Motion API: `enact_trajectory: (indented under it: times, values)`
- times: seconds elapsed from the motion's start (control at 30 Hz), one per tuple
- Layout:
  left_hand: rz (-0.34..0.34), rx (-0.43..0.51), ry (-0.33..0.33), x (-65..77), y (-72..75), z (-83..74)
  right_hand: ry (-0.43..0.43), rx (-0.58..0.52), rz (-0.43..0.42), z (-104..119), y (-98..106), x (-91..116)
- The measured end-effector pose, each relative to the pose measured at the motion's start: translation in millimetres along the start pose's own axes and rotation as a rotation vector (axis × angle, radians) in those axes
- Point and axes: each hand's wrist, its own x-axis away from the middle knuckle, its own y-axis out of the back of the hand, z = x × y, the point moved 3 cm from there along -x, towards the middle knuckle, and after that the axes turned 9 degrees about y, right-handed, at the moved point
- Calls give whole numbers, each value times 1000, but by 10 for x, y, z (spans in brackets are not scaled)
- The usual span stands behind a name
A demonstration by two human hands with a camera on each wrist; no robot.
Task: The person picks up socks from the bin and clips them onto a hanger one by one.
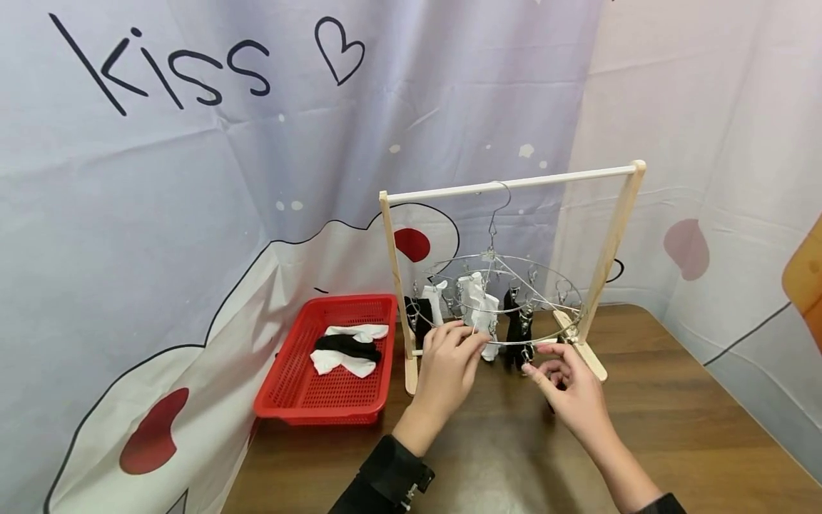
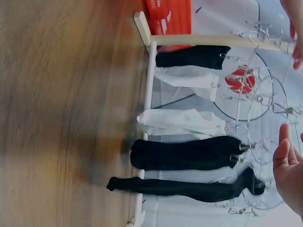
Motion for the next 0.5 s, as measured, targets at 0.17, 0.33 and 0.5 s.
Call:
enact_trajectory:
  times: [0.17,0.33,0.5]
  values:
    - [5,-16,4,10,-41,-81,-80,-159,-35,-40,-64,-34]
    - [21,-5,7,19,-55,-123,-254,-371,-44,-62,-76,-61]
    - [35,-14,15,29,-34,-133,-396,-475,-4,-67,-109,-79]
